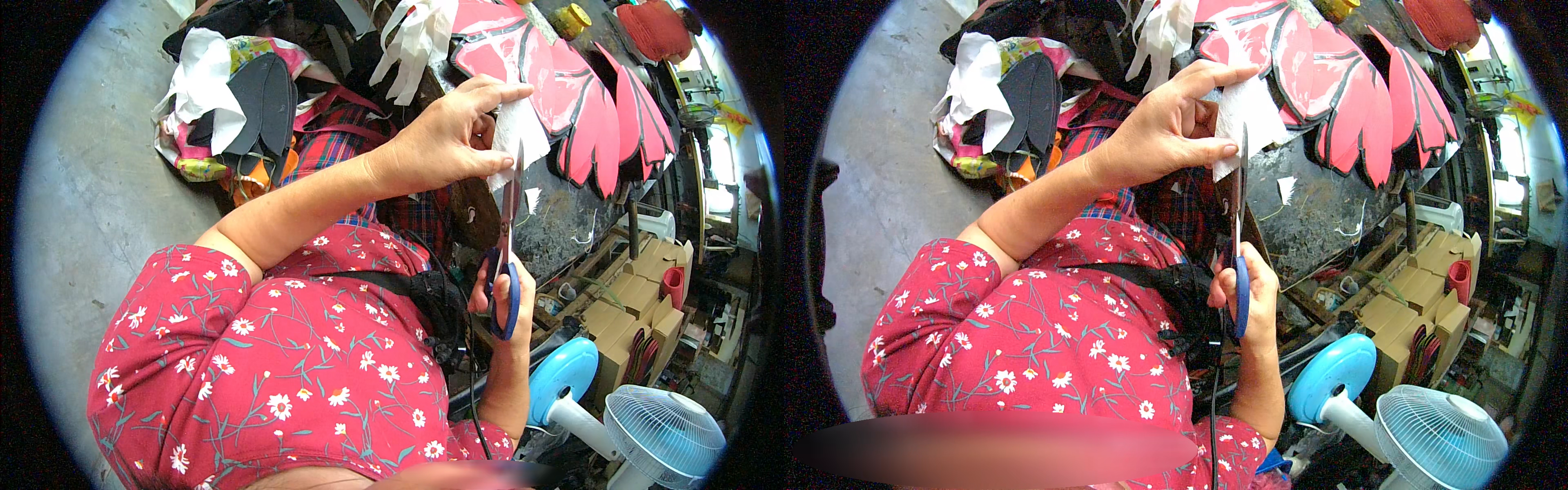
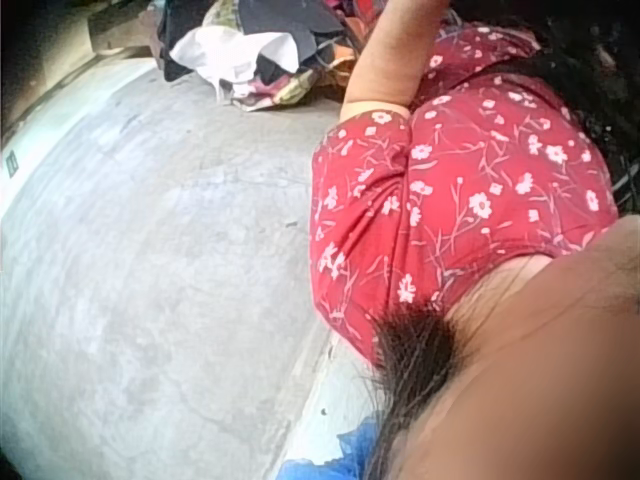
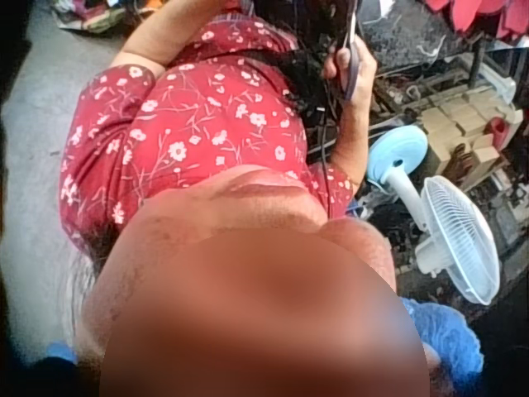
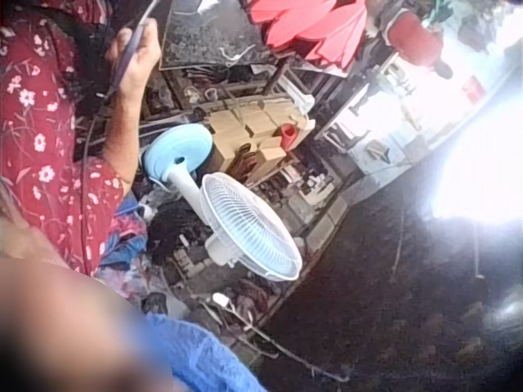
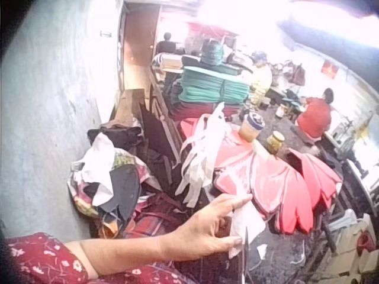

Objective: The person uses scissors to cut a white fabric strip into smaller pieces. They then place the cut pieces onto pink foam shapes on the table.

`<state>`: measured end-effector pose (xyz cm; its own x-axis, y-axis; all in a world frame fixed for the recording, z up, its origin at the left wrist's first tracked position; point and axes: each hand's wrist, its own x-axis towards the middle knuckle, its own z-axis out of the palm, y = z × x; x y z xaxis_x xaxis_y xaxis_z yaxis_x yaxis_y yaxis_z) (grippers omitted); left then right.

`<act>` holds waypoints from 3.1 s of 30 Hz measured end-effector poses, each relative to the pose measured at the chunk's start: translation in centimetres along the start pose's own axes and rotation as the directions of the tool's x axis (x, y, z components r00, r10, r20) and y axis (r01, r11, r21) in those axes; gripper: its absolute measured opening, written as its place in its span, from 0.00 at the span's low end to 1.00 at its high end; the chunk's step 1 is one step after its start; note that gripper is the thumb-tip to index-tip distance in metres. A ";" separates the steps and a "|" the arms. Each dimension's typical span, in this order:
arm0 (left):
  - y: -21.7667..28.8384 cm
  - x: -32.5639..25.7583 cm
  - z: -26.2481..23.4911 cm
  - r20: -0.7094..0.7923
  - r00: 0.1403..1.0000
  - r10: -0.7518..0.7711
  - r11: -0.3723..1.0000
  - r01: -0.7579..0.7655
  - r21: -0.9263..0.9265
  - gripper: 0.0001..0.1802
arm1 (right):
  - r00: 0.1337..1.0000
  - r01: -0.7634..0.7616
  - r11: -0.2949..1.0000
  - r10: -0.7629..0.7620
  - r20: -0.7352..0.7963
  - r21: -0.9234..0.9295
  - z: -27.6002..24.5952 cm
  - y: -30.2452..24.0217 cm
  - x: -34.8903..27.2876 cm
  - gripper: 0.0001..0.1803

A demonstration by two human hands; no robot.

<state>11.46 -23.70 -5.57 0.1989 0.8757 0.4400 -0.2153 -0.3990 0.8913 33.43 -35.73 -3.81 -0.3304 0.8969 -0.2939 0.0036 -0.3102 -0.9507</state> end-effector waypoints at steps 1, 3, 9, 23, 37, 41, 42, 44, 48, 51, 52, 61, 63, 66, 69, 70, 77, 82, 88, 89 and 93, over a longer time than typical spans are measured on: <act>0.0 0.0 0.0 0.001 1.000 0.001 1.000 -0.001 0.012 0.41 | 1.000 -0.008 1.000 0.007 0.004 0.030 0.0 0.1 -0.1 0.24; 0.0 -0.1 0.1 0.006 1.000 0.002 0.999 -0.002 0.037 0.42 | 1.000 -0.018 0.999 0.017 0.013 0.034 0.1 0.2 -0.2 0.24; 0.6 -0.8 0.8 0.070 0.997 -0.030 0.999 0.026 0.045 0.49 | 0.999 0.046 0.998 -0.046 -0.002 0.051 0.7 0.8 0.4 0.26; -1.5 0.1 0.5 0.047 0.978 -0.201 0.943 0.206 -0.261 0.41 | 0.998 -0.008 1.000 0.006 -0.066 -0.024 0.0 1.4 0.2 0.21; -2.2 -0.1 2.4 0.084 0.985 -0.154 0.970 0.167 -0.177 0.43 | 0.993 0.021 0.999 -0.018 -0.118 0.026 -0.1 1.2 0.7 0.25; -2.8 0.5 2.1 0.032 0.970 -0.239 0.949 0.241 -0.205 0.41 | 0.993 0.023 0.999 -0.020 -0.118 0.025 -0.2 1.3 0.6 0.24; -2.9 0.7 2.1 0.010 0.977 -0.211 0.951 0.207 -0.228 0.41 | 0.993 0.019 1.000 -0.016 -0.115 0.020 -0.3 1.3 0.6 0.24; -3.0 0.8 2.3 0.014 0.982 -0.189 0.960 0.188 -0.209 0.41 | 0.994 0.015 1.000 -0.014 -0.108 0.008 -0.4 1.2 0.7 0.25; -2.9 0.5 3.4 0.062 0.986 -0.153 0.965 0.162 -0.206 0.46 | 0.994 0.039 0.999 -0.038 -0.100 0.006 -0.7 1.0 1.4 0.30; -2.9 0.5 3.7 0.065 0.988 -0.138 0.957 0.150 -0.248 0.48 | 0.994 0.025 1.000 -0.025 -0.111 -0.002 -1.0 0.8 1.5 0.34; -2.9 0.6 3.7 0.060 0.991 -0.121 0.965 0.132 -0.227 0.48 | 0.993 0.012 1.000 -0.012 -0.120 0.002 -1.1 0.6 1.4 0.34; -2.6 0.8 3.9 0.095 0.979 -0.183 0.967 0.197 -0.161 0.48 | 0.986 0.007 1.000 -0.009 -0.167 -0.015 -1.4 0.2 2.0 0.33; -2.5 0.8 4.0 0.109 0.977 -0.185 0.969 0.200 -0.148 0.48 | 0.986 0.016 1.000 -0.017 -0.168 -0.007 -1.6 0.1 2.5 0.32; -2.4 1.0 3.8 0.112 0.979 -0.173 0.974 0.187 -0.131 0.48 | 0.984 0.016 1.000 -0.020 -0.178 -0.025 -2.0 -0.1 2.5 0.31; -2.4 1.2 3.7 0.127 0.971 -0.204 0.964 0.222 -0.148 0.48 | 0.982 0.025 1.000 -0.027 -0.185 -0.013 -2.1 -0.1 2.5 0.30; -2.4 1.2 3.7 0.123 0.972 -0.202 0.961 0.221 -0.168 0.48 | 0.982 0.024 1.000 -0.026 -0.187 -0.014 -2.1 -0.1 2.6 0.29; -2.5 2.0 3.7 0.131 0.976 -0.177 0.982 0.184 -0.049 0.48 | 0.976 0.027 0.998 -0.038 -0.213 -0.055 -3.2 -0.8 4.3 0.28; -3.1 2.4 3.0 0.109 0.983 -0.150 0.989 0.151 -0.002 0.48 | 0.955 0.014 0.999 -0.028 -0.296 -0.049 -4.0 -0.6 4.7 0.31; -2.7 2.8 0.9 -0.072 0.980 -0.186 0.966 0.169 -0.195 0.19 | 0.981 0.022 0.993 0.002 -0.195 0.120 -5.2 -0.5 4.4 0.33; -2.5 3.0 0.4 -0.049 0.965 -0.258 0.935 0.237 -0.263 0.18 | 0.987 0.010 0.994 0.008 -0.160 0.108 -5.2 -0.5 4.2 0.33; -1.5 2.9 -0.8 -0.002 0.971 -0.239 0.944 0.232 -0.236 0.24 | 0.999 -0.011 0.988 0.016 0.032 -0.156 -4.2 -1.0 4.1 0.32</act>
<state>11.56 -20.32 -5.68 0.2428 0.9463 0.2136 -0.3827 -0.1089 0.9174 36.08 -30.46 -4.49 -0.3606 0.8812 -0.3057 0.1543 -0.2668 -0.9513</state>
